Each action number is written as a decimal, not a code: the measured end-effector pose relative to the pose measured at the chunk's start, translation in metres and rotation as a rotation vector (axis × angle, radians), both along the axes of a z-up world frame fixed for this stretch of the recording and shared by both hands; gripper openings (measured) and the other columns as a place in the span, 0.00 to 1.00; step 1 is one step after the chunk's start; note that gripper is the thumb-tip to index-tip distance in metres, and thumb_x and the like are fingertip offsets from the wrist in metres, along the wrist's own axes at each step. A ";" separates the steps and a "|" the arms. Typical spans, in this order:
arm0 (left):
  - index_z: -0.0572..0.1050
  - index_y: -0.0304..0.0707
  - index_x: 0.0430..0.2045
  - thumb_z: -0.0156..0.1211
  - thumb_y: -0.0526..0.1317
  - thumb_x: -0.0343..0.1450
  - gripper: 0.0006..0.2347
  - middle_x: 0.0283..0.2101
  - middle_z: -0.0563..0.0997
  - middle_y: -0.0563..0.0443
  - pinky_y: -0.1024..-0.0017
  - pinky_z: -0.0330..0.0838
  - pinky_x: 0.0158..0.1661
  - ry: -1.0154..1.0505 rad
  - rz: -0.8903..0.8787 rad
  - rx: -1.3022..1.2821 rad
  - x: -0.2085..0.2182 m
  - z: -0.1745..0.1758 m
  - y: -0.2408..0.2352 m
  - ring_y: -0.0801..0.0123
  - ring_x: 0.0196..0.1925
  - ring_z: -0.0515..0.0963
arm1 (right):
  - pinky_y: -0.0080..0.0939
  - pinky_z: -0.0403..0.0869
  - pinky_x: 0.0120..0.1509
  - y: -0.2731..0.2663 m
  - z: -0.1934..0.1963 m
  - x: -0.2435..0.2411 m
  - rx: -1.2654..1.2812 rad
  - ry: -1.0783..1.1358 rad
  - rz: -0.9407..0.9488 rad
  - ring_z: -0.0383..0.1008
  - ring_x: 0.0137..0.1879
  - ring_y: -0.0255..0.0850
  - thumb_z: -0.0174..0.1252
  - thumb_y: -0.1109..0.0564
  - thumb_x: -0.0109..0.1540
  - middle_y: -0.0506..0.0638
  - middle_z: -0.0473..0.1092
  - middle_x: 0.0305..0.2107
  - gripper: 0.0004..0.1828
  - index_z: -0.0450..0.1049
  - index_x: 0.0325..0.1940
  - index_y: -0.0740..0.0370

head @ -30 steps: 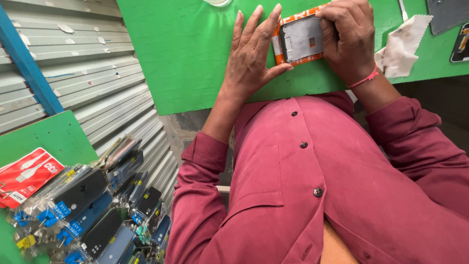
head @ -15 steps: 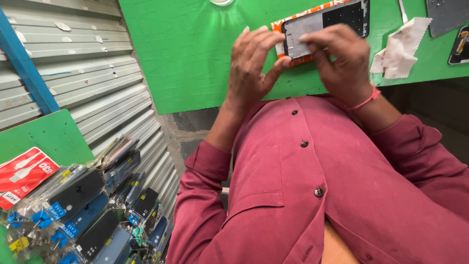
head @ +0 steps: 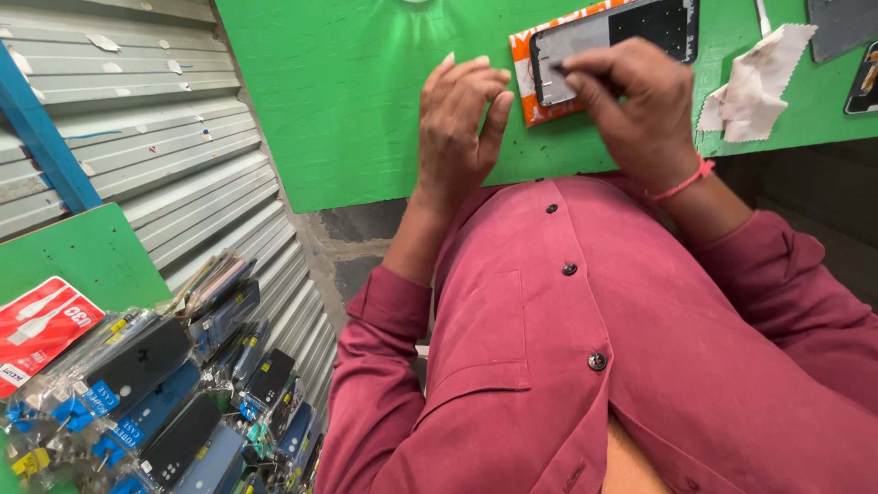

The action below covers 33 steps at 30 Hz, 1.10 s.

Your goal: The person wipes a smartphone screen with a white cloth, then peels off a protective film from the screen. The person continues to wipe the screen and edges of the phone.

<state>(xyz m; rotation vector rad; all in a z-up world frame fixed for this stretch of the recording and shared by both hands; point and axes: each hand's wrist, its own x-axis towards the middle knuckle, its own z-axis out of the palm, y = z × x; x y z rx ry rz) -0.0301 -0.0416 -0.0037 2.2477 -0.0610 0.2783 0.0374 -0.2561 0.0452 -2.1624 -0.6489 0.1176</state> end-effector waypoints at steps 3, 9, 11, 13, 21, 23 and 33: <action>0.71 0.41 0.58 0.64 0.53 0.76 0.21 0.64 0.74 0.51 0.52 0.48 0.77 0.024 -0.091 0.131 0.010 -0.007 0.003 0.59 0.74 0.65 | 0.37 0.77 0.47 0.004 -0.011 0.009 0.036 0.076 -0.057 0.79 0.42 0.39 0.66 0.66 0.72 0.54 0.75 0.39 0.05 0.80 0.52 0.68; 0.58 0.40 0.71 0.70 0.66 0.69 0.43 0.76 0.57 0.47 0.48 0.38 0.79 0.125 -0.183 0.300 0.025 -0.017 0.000 0.54 0.80 0.48 | 0.35 0.80 0.47 0.015 -0.024 0.019 0.024 0.048 -0.040 0.82 0.43 0.39 0.65 0.67 0.70 0.55 0.78 0.40 0.04 0.81 0.50 0.70; 0.60 0.42 0.71 0.70 0.65 0.70 0.41 0.76 0.57 0.48 0.49 0.37 0.79 0.103 -0.176 0.308 0.024 -0.021 0.000 0.54 0.80 0.49 | 0.35 0.80 0.49 0.016 -0.025 0.017 0.055 0.085 -0.027 0.82 0.45 0.38 0.64 0.68 0.71 0.55 0.78 0.42 0.04 0.80 0.51 0.71; 0.61 0.43 0.71 0.71 0.64 0.70 0.40 0.76 0.58 0.49 0.49 0.38 0.80 0.101 -0.171 0.295 0.023 -0.023 0.001 0.55 0.81 0.49 | 0.35 0.81 0.50 0.017 -0.026 0.017 0.073 0.102 -0.020 0.83 0.45 0.38 0.63 0.68 0.72 0.56 0.78 0.43 0.04 0.80 0.51 0.71; 0.63 0.42 0.69 0.73 0.61 0.69 0.38 0.75 0.59 0.48 0.50 0.38 0.79 0.106 -0.162 0.267 0.024 -0.025 0.000 0.55 0.80 0.51 | 0.34 0.81 0.50 0.018 -0.028 0.018 0.069 0.080 -0.015 0.82 0.45 0.38 0.63 0.68 0.72 0.56 0.77 0.43 0.04 0.80 0.52 0.72; 0.63 0.42 0.69 0.74 0.61 0.69 0.38 0.75 0.59 0.48 0.50 0.39 0.79 0.108 -0.158 0.264 0.024 -0.025 0.000 0.55 0.80 0.51 | 0.34 0.80 0.48 0.019 -0.028 0.018 0.056 0.082 -0.022 0.82 0.44 0.38 0.64 0.68 0.72 0.56 0.77 0.41 0.04 0.80 0.51 0.72; 0.64 0.41 0.68 0.74 0.60 0.69 0.37 0.74 0.60 0.47 0.49 0.39 0.79 0.107 -0.168 0.257 0.024 -0.026 0.002 0.54 0.80 0.51 | 0.36 0.79 0.48 0.026 -0.020 0.020 0.043 0.053 -0.021 0.81 0.43 0.40 0.64 0.67 0.72 0.57 0.77 0.43 0.04 0.80 0.52 0.71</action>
